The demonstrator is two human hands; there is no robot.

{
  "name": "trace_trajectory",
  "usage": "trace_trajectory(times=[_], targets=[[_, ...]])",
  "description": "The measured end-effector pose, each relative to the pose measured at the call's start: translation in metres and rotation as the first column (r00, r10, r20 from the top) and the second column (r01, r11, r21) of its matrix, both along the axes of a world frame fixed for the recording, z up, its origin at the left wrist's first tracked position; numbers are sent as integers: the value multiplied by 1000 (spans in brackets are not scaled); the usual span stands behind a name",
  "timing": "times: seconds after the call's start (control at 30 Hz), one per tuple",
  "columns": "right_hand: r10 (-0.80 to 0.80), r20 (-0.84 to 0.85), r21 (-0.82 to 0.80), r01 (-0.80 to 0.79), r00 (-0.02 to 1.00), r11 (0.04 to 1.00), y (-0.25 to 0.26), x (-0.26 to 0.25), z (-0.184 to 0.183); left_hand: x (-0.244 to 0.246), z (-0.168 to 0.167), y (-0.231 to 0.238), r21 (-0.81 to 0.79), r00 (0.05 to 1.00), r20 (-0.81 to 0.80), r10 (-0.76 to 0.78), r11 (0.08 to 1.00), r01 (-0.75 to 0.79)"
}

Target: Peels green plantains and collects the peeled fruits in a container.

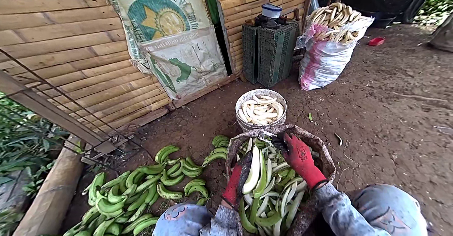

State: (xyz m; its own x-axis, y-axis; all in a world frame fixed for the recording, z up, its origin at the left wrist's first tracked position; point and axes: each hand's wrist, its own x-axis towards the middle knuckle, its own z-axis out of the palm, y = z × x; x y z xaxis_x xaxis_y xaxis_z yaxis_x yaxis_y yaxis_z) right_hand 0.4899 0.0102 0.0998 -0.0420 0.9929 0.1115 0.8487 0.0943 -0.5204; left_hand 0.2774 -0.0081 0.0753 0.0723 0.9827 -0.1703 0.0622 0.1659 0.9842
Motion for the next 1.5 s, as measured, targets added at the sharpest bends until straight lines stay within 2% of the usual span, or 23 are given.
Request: trace_trajectory(times=[0.07, 0.13, 0.23, 0.3, 0.4, 0.43, 0.5, 0.6, 0.73, 0.8, 0.87, 0.93, 1.0, 1.03, 1.07, 1.1, 1.13, 1.17, 1.23, 1.3, 1.33, 1.43, 1.5], targets=[[20, -83, 6, -19, 996, 1000, -6, -1, -1, 0, -14, 10, 30, 971, 188, 145, 988, -153], [125, -195, 86, -110, 973, 990, -28, -16, -14, 3, -13, 18, 49, 901, 281, 330, 933, -357], [259, -166, 212, -222, 952, 952, -53, -44, -29, 5, -12, 26, 39, 767, 420, 485, 835, -550], [248, -97, 186, -227, 964, 956, -52, -49, -24, 5, -8, 23, 38, 734, 520, 437, 846, -531], [188, -78, 107, -179, 979, 978, -40, -40, -15, 10, -7, 20, 138, 735, 659, 159, 935, -326], [184, -66, 132, -174, 981, 976, -39, -37, -16, 9, -8, 22, 173, 791, 596, 141, 939, -298], [188, -20, 219, -180, 982, 959, -40, -33, -20, 6, -5, 22, 226, 927, 318, 199, 934, -278], [180, -18, 242, -171, 983, 955, -33, -31, -25, 8, -3, 15, 243, 966, 45, 253, 935, -256], [67, -101, -8, -68, 993, 998, -5, -14, -15, 15, 20, -18, 183, 948, -315, -41, 978, 103], [-19, -111, -137, 3, 994, 991, 5, -4, -13, 19, 14, -19, 169, 928, -354, -116, 968, 185], [-18, -197, -29, 12, 980, 1000, 3, -2, -20, 21, 0, -7, 214, 995, -96, -27, 976, 47], [135, -271, 229, -72, 953, 971, -11, -11, -32, 17, -4, 7, 125, 952, 285, 110, 981, -151], [346, -206, 414, -238, 915, 878, -22, -18, -43, 6, -5, 17, 28, 753, 644, 136, 979, -201], [426, -139, 474, -318, 894, 821, -25, -20, -47, 4, -1, 20, -61, 577, 802, 153, 983, -175], [475, -71, 516, -375, 877, 770, -27, -21, -49, 2, 0, 21, -125, 407, 901, 152, 988, -92], [491, -15, 550, -403, 871, 732, -27, -22, -49, 1, 0, 21, -150, 298, 943, 149, 989, -22], [481, 40, 572, -415, 876, 707, -26, -22, -48, 2, 0, 20, -170, 276, 947, 167, 985, -12], [461, 89, 582, -421, 883, 695, -25, -23, -46, 5, 2, 18, -179, 320, 929, 186, 983, -51], [407, 104, 577, -389, 907, 718, -26, -27, -41, 10, 3, 16, -113, 534, 819, 210, 971, -209], [354, 40, 520, -322, 934, 791, -29, -33, -36, 12, -1, 13, 83, 801, 550, 235, 939, -333], [331, -3, 469, -291, 944, 834, -28, -35, -33, 12, -5, 12, 166, 883, 397, 249, 927, -336], [233, -125, 270, -192, 964, 943, -19, -35, -31, 8, -13, 4, 278, 971, 10, 241, 932, -234], [129, -183, 72, -118, 975, 990, -10, -28, -35, 11, -9, -3, 231, 985, -34, 171, 960, -159]])
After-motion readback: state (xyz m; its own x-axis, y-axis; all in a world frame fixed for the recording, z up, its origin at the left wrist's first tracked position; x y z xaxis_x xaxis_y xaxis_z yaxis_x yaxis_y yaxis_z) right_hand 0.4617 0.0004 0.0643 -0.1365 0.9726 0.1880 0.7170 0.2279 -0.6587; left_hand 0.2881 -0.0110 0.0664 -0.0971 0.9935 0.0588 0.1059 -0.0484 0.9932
